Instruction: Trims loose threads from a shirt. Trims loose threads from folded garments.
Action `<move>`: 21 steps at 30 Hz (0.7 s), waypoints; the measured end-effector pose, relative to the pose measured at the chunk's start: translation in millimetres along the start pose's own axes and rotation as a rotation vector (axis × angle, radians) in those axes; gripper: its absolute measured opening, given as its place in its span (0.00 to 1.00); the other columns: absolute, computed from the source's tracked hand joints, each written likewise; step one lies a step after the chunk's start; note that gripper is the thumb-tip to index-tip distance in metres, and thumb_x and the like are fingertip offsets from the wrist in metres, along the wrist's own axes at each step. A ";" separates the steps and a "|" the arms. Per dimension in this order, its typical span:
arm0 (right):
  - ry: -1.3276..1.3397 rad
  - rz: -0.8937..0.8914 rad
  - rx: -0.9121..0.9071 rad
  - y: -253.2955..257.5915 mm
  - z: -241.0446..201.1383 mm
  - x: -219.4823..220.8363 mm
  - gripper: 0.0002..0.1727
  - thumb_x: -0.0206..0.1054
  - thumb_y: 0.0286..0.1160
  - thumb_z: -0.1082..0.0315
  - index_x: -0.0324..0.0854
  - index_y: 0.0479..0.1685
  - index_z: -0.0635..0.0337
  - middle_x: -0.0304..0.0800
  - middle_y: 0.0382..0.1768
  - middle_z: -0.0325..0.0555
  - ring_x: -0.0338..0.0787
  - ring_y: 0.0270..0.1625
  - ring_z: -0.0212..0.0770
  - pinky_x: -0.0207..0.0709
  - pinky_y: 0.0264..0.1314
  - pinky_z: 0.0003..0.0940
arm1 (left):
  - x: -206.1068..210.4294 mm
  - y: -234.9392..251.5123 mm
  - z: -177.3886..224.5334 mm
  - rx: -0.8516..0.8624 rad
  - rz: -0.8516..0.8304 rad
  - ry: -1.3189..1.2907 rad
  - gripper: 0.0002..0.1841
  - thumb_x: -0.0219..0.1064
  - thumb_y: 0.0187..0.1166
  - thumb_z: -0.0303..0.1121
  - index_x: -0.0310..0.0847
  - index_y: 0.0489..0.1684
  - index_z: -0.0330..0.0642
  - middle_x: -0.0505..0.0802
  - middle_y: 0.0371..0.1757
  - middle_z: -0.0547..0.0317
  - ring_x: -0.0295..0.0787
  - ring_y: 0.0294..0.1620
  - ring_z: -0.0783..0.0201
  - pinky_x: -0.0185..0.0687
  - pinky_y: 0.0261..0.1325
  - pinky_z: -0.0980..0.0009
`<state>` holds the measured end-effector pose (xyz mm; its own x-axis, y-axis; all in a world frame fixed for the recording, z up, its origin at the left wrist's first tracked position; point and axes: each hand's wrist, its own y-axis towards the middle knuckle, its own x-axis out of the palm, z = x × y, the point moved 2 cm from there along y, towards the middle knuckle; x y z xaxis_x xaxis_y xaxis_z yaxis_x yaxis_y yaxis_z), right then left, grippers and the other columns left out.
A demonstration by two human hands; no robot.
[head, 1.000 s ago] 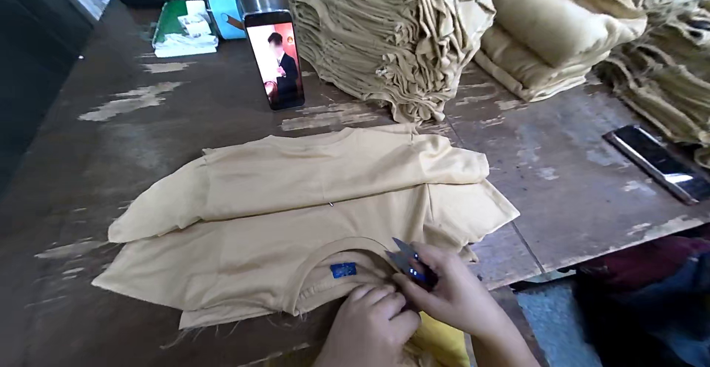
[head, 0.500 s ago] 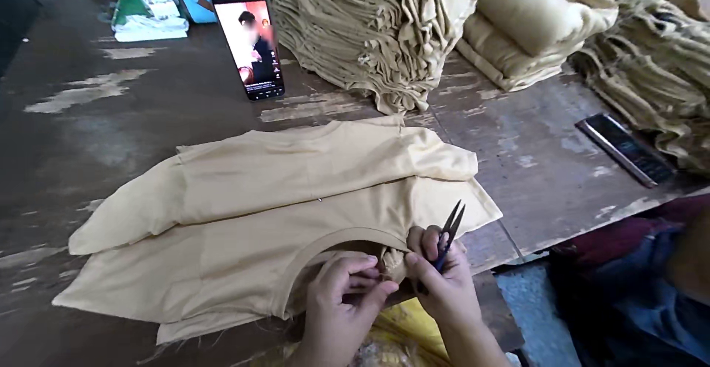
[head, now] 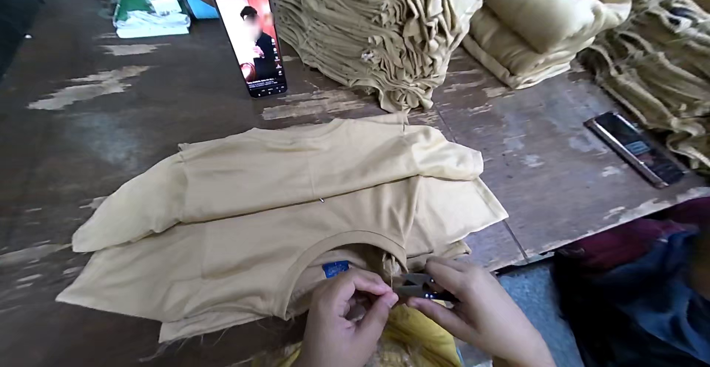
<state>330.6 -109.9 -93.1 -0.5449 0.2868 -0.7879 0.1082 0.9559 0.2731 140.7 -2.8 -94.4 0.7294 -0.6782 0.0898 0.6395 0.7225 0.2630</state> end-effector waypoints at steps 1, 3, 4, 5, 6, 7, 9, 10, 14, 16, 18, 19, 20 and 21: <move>-0.064 -0.002 -0.001 -3.3 -1.2 0.1 0.29 0.59 0.82 0.37 0.77 0.26 0.54 0.73 0.19 0.38 0.70 0.16 0.32 0.64 0.15 0.27 | -1.4 -0.4 0.6 0.008 0.001 0.008 0.06 0.74 0.75 0.23 0.84 0.43 0.38 0.94 0.45 0.61 0.92 0.41 0.76 0.91 0.45 0.80; -0.144 0.015 0.011 -6.7 -5.6 3.5 0.31 0.56 0.83 0.35 0.78 0.26 0.54 0.75 0.18 0.38 0.72 0.15 0.34 0.65 0.13 0.29 | -2.5 -0.9 0.7 0.022 0.005 0.034 0.06 0.75 0.74 0.24 0.85 0.42 0.37 0.95 0.44 0.60 0.93 0.41 0.76 0.91 0.45 0.80; -0.161 0.024 0.016 -6.8 -8.2 6.2 0.31 0.54 0.84 0.36 0.77 0.26 0.54 0.75 0.18 0.39 0.73 0.15 0.34 0.66 0.14 0.30 | -2.2 -0.9 0.1 0.030 0.004 0.053 0.06 0.75 0.73 0.25 0.85 0.41 0.37 0.95 0.43 0.60 0.93 0.41 0.76 0.91 0.44 0.81; -0.169 0.034 0.023 -6.0 -10.6 9.4 0.31 0.53 0.85 0.37 0.77 0.25 0.54 0.75 0.17 0.39 0.73 0.15 0.34 0.66 0.14 0.30 | -2.0 -0.6 -0.3 0.037 -0.007 0.074 0.06 0.76 0.73 0.25 0.85 0.40 0.36 0.95 0.43 0.59 0.93 0.40 0.76 0.91 0.43 0.81; -0.174 0.043 0.033 -4.8 -12.3 12.7 0.30 0.52 0.87 0.39 0.77 0.24 0.53 0.76 0.17 0.38 0.75 0.15 0.34 0.66 0.13 0.31 | -2.1 -0.3 0.5 0.036 -0.037 0.101 0.05 0.75 0.74 0.26 0.85 0.39 0.35 0.95 0.42 0.58 0.93 0.39 0.76 0.90 0.43 0.82; -0.181 0.050 0.048 -3.7 -13.4 15.3 0.30 0.50 0.87 0.40 0.78 0.23 0.52 0.76 0.16 0.38 0.75 0.14 0.34 0.66 0.12 0.31 | -2.9 -0.1 3.2 0.025 -0.088 0.148 0.05 0.75 0.75 0.27 0.86 0.38 0.34 0.95 0.40 0.57 0.92 0.38 0.76 0.89 0.42 0.83; -0.176 0.068 0.085 -0.6 -14.9 15.9 0.31 0.50 0.87 0.40 0.79 0.23 0.52 0.76 0.15 0.38 0.75 0.13 0.34 0.66 0.11 0.32 | -7.5 -1.6 15.3 -0.029 -0.306 0.351 0.07 0.73 0.77 0.32 0.88 0.35 0.38 0.94 0.33 0.59 0.89 0.32 0.74 0.86 0.38 0.79; -0.160 0.077 0.098 1.2 -15.3 14.4 0.31 0.50 0.88 0.39 0.78 0.23 0.53 0.75 0.14 0.38 0.74 0.13 0.34 0.65 0.12 0.32 | -10.8 -3.3 22.9 -0.060 -0.471 0.477 0.09 0.71 0.79 0.37 0.90 0.36 0.41 0.94 0.31 0.59 0.91 0.31 0.68 0.88 0.38 0.71; -0.043 0.158 0.100 12.4 -16.5 12.6 0.30 0.57 0.85 0.38 0.76 0.27 0.57 0.71 0.15 0.37 0.69 0.17 0.29 0.64 0.17 0.26 | -24.5 -12.4 41.8 -0.065 -0.679 0.659 0.19 0.69 0.79 0.53 0.94 0.45 0.47 0.97 0.42 0.56 0.94 0.49 0.53 0.88 0.50 0.51; -0.014 0.209 0.064 21.1 -20.9 18.7 0.29 0.58 0.85 0.40 0.76 0.28 0.58 0.73 0.17 0.38 0.71 0.18 0.28 0.65 0.19 0.24 | -35.4 -14.8 47.1 0.019 -0.407 0.760 0.19 0.68 0.78 0.55 0.94 0.42 0.49 0.96 0.39 0.61 0.93 0.45 0.61 0.87 0.49 0.61; -0.003 0.239 0.020 29.5 -24.6 28.1 0.26 0.61 0.84 0.43 0.76 0.29 0.58 0.73 0.19 0.39 0.71 0.20 0.30 0.67 0.21 0.25 | -49.5 -14.9 48.1 0.021 -0.090 0.925 0.21 0.70 0.76 0.56 0.94 0.40 0.47 0.94 0.36 0.59 0.91 0.40 0.62 0.87 0.44 0.65; 0.002 0.248 0.001 32.6 -25.8 32.2 0.22 0.64 0.82 0.47 0.77 0.29 0.58 0.74 0.21 0.40 0.72 0.21 0.31 0.68 0.23 0.25 | -58.2 -14.9 46.9 -0.018 0.031 1.034 0.22 0.71 0.75 0.55 0.93 0.42 0.44 0.93 0.38 0.55 0.91 0.39 0.60 0.88 0.42 0.64; 0.003 0.267 -0.013 34.6 -26.5 35.1 0.17 0.66 0.77 0.53 0.78 0.30 0.57 0.77 0.23 0.40 0.74 0.24 0.31 0.69 0.25 0.24 | -66.8 -15.5 45.4 -0.089 0.104 1.129 0.22 0.73 0.73 0.52 0.91 0.46 0.40 0.92 0.39 0.50 0.91 0.38 0.55 0.88 0.40 0.59; -0.001 0.292 -0.024 35.3 -27.5 35.7 0.12 0.67 0.73 0.57 0.78 0.31 0.57 0.79 0.25 0.40 0.76 0.27 0.32 0.71 0.30 0.24 | -75.0 -17.6 43.7 -0.182 0.129 1.184 0.22 0.74 0.72 0.47 0.89 0.51 0.37 0.92 0.41 0.48 0.91 0.38 0.51 0.88 0.40 0.55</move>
<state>292.1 -67.7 -96.4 -0.4928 0.5498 -0.6745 0.2404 0.8310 0.5017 64.2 29.5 -63.8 0.5003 -0.1249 -0.8568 0.5009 0.8489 0.1688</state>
